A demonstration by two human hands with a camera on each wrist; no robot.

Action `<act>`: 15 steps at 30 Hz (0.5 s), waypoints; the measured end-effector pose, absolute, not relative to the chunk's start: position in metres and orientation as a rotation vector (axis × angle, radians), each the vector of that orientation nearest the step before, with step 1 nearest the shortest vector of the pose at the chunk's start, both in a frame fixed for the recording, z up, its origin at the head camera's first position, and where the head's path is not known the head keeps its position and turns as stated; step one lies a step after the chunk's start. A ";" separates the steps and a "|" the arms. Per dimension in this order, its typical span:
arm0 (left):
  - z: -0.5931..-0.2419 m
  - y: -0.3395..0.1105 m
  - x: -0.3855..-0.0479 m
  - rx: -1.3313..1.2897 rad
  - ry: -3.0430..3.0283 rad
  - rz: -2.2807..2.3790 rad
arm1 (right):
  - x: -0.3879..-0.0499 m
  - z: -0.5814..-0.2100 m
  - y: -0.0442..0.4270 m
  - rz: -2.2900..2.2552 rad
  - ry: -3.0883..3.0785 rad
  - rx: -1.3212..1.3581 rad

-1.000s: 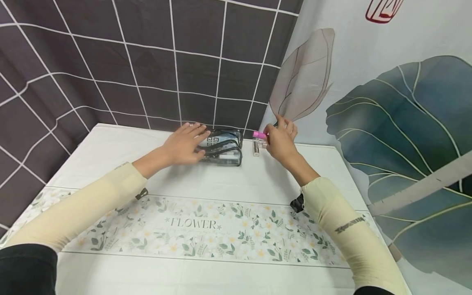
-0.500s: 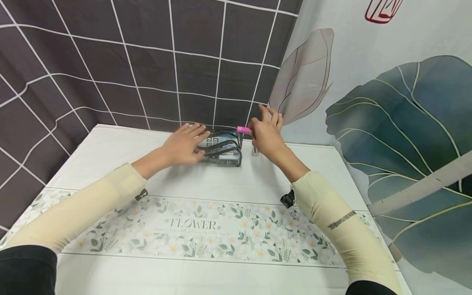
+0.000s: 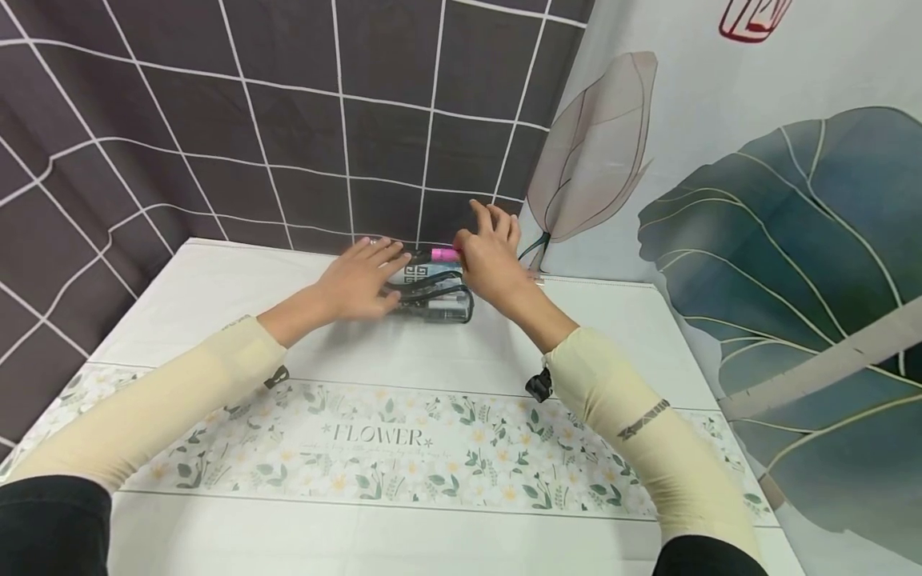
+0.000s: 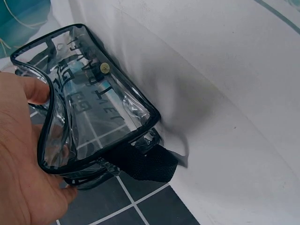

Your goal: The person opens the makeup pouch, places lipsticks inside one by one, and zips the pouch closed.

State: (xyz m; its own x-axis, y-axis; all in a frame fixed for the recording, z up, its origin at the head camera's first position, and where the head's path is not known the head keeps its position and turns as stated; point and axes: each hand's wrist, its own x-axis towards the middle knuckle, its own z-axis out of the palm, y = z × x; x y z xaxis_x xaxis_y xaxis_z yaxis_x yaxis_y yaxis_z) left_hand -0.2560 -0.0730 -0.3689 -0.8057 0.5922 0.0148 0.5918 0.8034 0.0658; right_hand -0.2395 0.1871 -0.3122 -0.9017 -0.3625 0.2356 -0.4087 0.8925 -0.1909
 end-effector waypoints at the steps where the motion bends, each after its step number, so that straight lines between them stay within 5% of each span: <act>1: -0.369 -0.073 -0.256 0.979 2.978 0.103 | -0.240 -0.312 0.185 0.348 -2.863 0.601; 15: -0.368 -0.073 -0.255 0.976 2.985 0.101 | -0.241 -0.313 0.158 0.284 -2.910 0.672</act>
